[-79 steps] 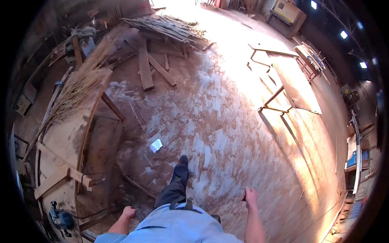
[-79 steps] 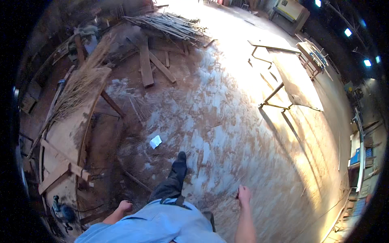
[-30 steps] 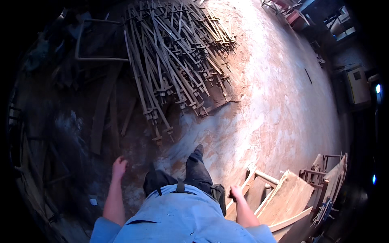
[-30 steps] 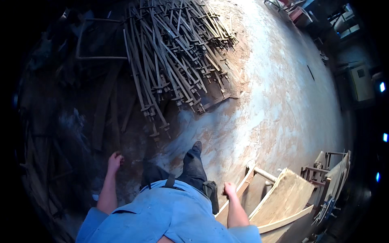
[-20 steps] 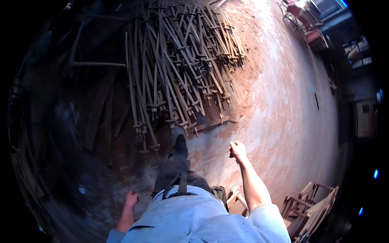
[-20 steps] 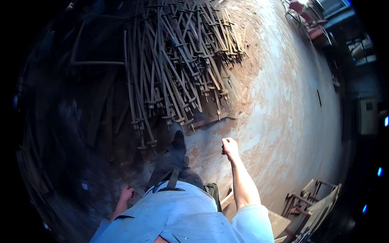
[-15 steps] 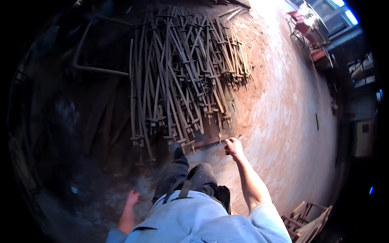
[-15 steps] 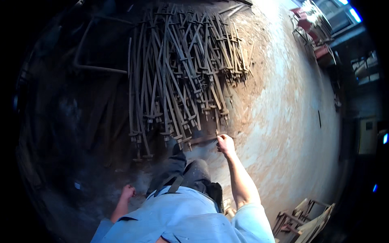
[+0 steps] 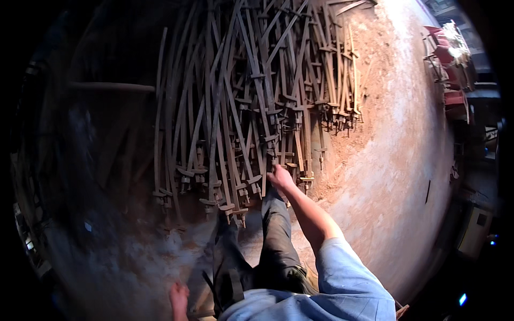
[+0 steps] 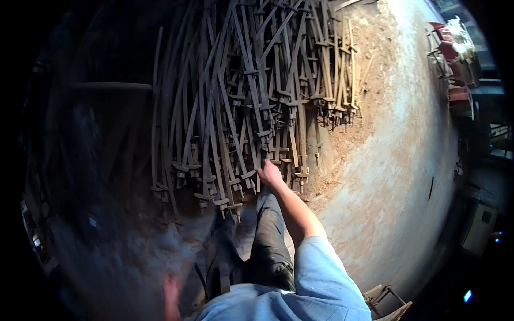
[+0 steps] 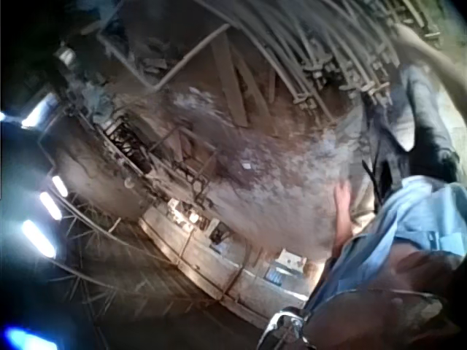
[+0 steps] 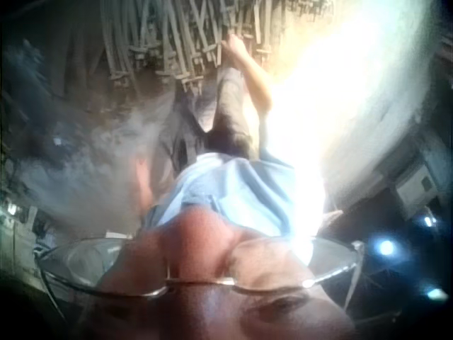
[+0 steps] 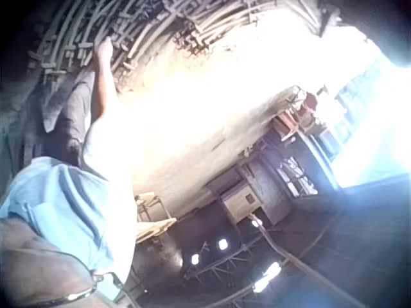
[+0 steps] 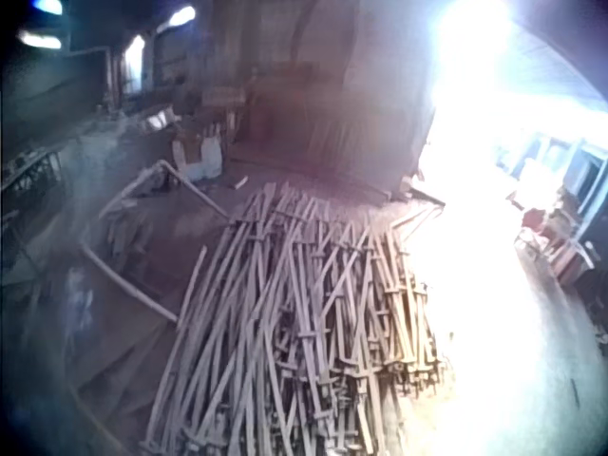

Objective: The person applies glue to the edges of a large wooden panel and a smaller wooden strip using a brush. They then use a hammer to tap the pieces together, assembling them into a larger structure. The person also retrieves and positions metal clamps to secure the assembly.

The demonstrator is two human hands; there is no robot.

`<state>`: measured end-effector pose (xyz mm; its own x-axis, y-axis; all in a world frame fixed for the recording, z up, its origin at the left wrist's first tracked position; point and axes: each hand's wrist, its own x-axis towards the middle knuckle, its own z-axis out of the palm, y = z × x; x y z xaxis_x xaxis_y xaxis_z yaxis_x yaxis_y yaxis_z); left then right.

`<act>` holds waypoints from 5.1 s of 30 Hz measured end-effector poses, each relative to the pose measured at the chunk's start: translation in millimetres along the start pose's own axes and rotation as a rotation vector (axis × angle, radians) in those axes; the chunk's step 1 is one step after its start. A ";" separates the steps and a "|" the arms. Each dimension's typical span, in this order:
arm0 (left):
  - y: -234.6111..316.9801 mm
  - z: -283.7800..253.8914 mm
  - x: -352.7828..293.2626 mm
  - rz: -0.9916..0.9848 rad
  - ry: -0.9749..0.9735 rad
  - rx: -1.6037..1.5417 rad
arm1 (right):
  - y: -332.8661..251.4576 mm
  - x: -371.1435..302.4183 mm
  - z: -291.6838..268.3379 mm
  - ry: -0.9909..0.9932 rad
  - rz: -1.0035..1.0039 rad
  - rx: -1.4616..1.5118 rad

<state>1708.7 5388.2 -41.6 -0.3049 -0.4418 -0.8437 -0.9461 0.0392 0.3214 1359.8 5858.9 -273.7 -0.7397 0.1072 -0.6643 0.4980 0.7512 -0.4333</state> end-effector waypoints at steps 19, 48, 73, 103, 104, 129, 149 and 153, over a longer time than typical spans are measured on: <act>90.9 202.0 42.6 0.139 -0.213 0.392 | -39.3 211.3 -3.6 0.152 0.090 -0.235; 371.6 303.7 227.6 0.068 -0.281 -0.073 | -49.0 325.7 -82.5 0.231 -0.189 0.143; 351.0 331.5 237.8 0.041 -0.366 -0.044 | -110.7 341.7 -98.1 -0.081 0.105 0.514; 372.8 280.1 156.4 0.436 -0.622 0.143 | -155.2 -144.1 30.0 -0.940 0.350 1.249; 358.7 279.8 156.7 0.511 -0.591 0.123 | -158.3 -150.6 34.7 -0.939 0.329 1.214; 137.8 150.4 -81.3 -0.269 -0.667 -0.139 | -136.7 -79.2 0.5 -0.832 0.567 1.374; -126.1 -163.8 -157.9 0.405 -0.486 0.029 | -269.0 -383.1 153.9 -1.066 -0.107 1.198; -143.4 -259.0 -169.1 0.408 -0.287 0.081 | -376.2 -430.2 210.7 -1.161 -0.041 1.283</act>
<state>1924.1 5225.1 166.3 -0.6584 -0.1126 -0.7442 -0.7458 0.2315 0.6247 1586.1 5393.0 46.7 -0.3615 -0.8176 -0.4481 0.9291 -0.2759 -0.2463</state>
